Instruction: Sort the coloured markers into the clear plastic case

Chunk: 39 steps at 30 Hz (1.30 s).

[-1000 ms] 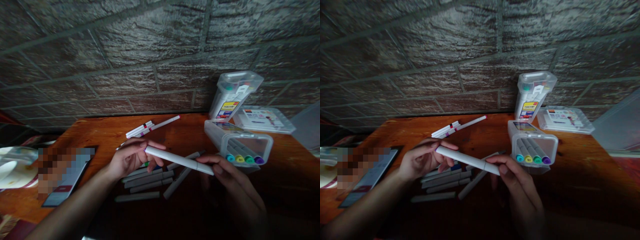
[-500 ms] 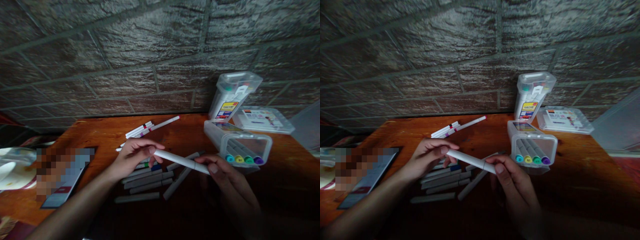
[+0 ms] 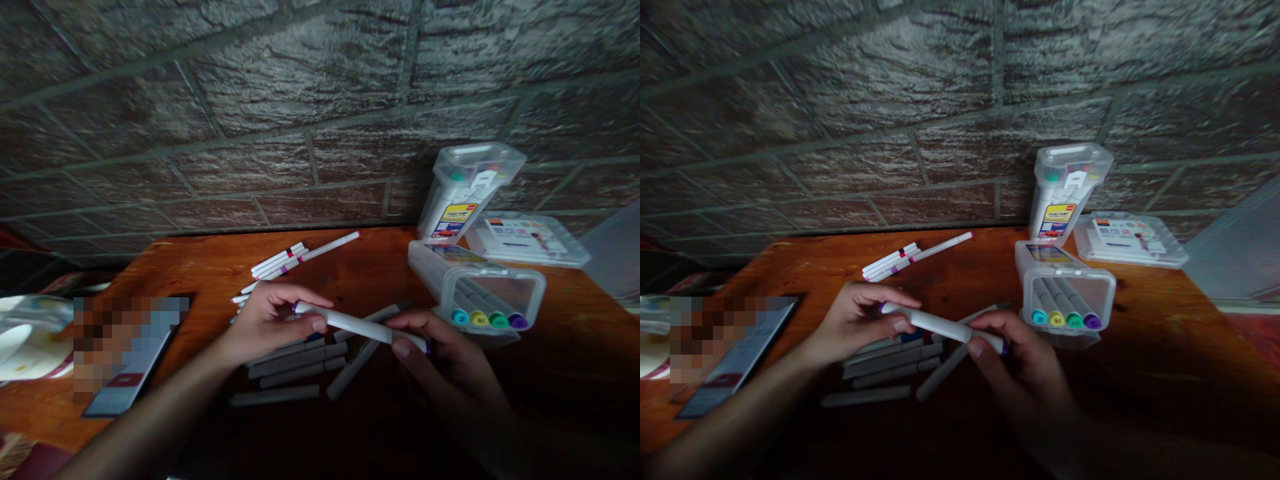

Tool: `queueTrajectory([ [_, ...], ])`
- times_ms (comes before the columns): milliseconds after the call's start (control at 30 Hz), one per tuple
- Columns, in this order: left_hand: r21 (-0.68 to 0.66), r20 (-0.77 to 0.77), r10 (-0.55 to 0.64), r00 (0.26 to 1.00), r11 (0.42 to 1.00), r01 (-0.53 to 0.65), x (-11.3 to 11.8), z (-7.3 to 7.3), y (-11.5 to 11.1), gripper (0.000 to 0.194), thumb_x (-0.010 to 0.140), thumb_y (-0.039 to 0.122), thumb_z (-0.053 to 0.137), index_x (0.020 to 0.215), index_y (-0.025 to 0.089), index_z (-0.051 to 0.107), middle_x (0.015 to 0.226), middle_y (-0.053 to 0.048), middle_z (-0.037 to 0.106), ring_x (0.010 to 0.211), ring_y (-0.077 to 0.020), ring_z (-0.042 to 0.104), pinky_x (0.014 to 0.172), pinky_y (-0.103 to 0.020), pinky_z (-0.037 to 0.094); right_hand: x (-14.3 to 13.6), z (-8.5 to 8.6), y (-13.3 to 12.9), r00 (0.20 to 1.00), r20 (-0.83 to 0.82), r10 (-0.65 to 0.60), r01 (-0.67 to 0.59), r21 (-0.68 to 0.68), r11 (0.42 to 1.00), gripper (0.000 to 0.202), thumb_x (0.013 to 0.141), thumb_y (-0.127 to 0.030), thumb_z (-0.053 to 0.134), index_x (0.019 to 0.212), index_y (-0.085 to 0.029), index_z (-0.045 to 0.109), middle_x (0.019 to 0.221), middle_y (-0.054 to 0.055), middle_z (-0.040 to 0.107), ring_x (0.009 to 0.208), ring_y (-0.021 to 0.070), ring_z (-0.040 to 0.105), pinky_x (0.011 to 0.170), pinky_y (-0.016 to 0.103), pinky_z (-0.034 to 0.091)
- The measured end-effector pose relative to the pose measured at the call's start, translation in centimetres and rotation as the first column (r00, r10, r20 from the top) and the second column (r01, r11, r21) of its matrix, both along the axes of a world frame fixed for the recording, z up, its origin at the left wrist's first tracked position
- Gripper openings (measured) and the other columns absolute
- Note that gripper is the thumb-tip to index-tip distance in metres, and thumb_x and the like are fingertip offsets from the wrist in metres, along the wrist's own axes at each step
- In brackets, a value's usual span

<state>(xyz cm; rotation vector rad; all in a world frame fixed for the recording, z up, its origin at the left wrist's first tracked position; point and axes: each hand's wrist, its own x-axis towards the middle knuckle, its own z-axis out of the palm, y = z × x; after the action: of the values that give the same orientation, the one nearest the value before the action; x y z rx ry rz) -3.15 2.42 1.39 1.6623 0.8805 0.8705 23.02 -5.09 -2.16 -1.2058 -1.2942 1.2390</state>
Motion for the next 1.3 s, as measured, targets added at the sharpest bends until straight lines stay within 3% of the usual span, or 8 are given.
queueTrajectory([
  [133, 0.099, -0.078, -0.007, 0.997, 0.995, 0.014, -0.08, -0.21, -0.27, 0.019, 0.081, 0.019, 0.091, 0.099, 0.013, 0.087, 0.087, -0.01, 0.086, 0.07, -0.0154, 0.077, 0.062, -0.019, 0.057, 0.02, -0.12, 0.43, 0.997, 0.079, -0.016, 0.01, 0.085, 0.996, 0.008, 0.096, -0.033, 0.076, 0.095, -0.025, 0.075, 0.073, -0.001, 0.068, 0.064, 0.0165, 0.062, 0.057, 0.025, 0.049],
  [300, 0.151, -0.105, -0.018, 0.994, 0.988, 0.034, 0.08, -0.07, -0.44, 0.016, 0.078, 0.014, 0.09, 0.093, 0.013, 0.085, 0.084, -0.008, 0.085, 0.067, -0.0124, 0.075, 0.059, -0.015, 0.054, 0.1, -0.53, 0.43, 0.994, 0.11, 0.0, -0.014, 0.13, 0.991, 0.004, 0.094, -0.029, 0.077, 0.095, -0.025, 0.074, 0.078, -0.001, 0.073, 0.067, 0.0162, 0.066, 0.06, 0.024, 0.051],
  [467, 0.163, -0.118, -0.018, 0.993, 0.986, 0.037, 0.09, 0.1, -0.48, 0.016, 0.078, 0.014, 0.091, 0.092, 0.013, 0.085, 0.082, -0.006, 0.083, 0.066, -0.0103, 0.073, 0.058, -0.013, 0.051, 0.1, -0.64, 0.49, 0.993, 0.12, 0.011, -0.024, 0.11, 0.994, 0.005, 0.095, -0.03, 0.076, 0.095, -0.026, 0.074, 0.076, -0.002, 0.072, 0.065, 0.0157, 0.065, 0.059, 0.024, 0.049],
  [633, 0.169, -0.108, -0.022, 0.994, 0.985, 0.04, 0.03, -0.04, -0.46, 0.016, 0.078, 0.014, 0.091, 0.093, 0.013, 0.085, 0.082, -0.007, 0.084, 0.065, -0.0103, 0.072, 0.057, -0.013, 0.051, 0.14, -0.58, 0.53, 0.994, 0.107, 0.008, -0.021, 0.118, 0.993, 0.005, 0.095, -0.031, 0.076, 0.095, -0.027, 0.074, 0.07, -0.004, 0.066, 0.055, 0.0126, 0.054, 0.049, 0.022, 0.04],
  [900, 0.184, -0.074, -0.011, 0.997, 0.983, 0.024, -0.16, -0.14, -0.28, 0.018, 0.076, 0.014, 0.093, 0.093, 0.014, 0.088, 0.083, -0.009, 0.086, 0.067, -0.0137, 0.076, 0.059, -0.015, 0.054, -0.06, -0.69, 0.37, 0.998, 0.055, 0.021, -0.027, 0.108, 0.994, 0.005, 0.096, -0.03, 0.077, 0.094, -0.026, 0.074, 0.07, -0.004, 0.065, 0.055, 0.0111, 0.051, 0.049, 0.021, 0.038],
  [1100, 0.138, -0.055, -0.023, 0.998, 0.99, 0.03, -0.18, -0.03, -0.08, 0.019, 0.076, 0.013, 0.092, 0.094, 0.015, 0.088, 0.082, -0.008, 0.086, 0.063, -0.0119, 0.075, 0.056, -0.013, 0.053, 0.01, -1.0, 0.34, 0.997, 0.004, 0.075, -0.075, 0.043, 0.996, 0.012, 0.099, -0.037, 0.075, 0.097, -0.025, 0.072, 0.063, -0.007, 0.056, 0.046, 0.0092, 0.043, 0.041, 0.02, 0.033],
  [1300, 0.025, -0.005, -0.047, 0.999, 0.999, 0.047, -0.39, 0.02, -0.04, 0.021, 0.078, 0.009, 0.09, 0.098, 0.015, 0.088, 0.082, -0.009, 0.086, 0.06, -0.0104, 0.075, 0.055, -0.011, 0.054, -0.13, -0.88, 0.39, 0.998, 0.019, 0.056, -0.057, 0.06, 0.997, 0.008, 0.099, -0.033, 0.074, 0.097, -0.025, 0.073, 0.068, -0.005, 0.059, 0.053, 0.0098, 0.047, 0.045, 0.019, 0.035],
])
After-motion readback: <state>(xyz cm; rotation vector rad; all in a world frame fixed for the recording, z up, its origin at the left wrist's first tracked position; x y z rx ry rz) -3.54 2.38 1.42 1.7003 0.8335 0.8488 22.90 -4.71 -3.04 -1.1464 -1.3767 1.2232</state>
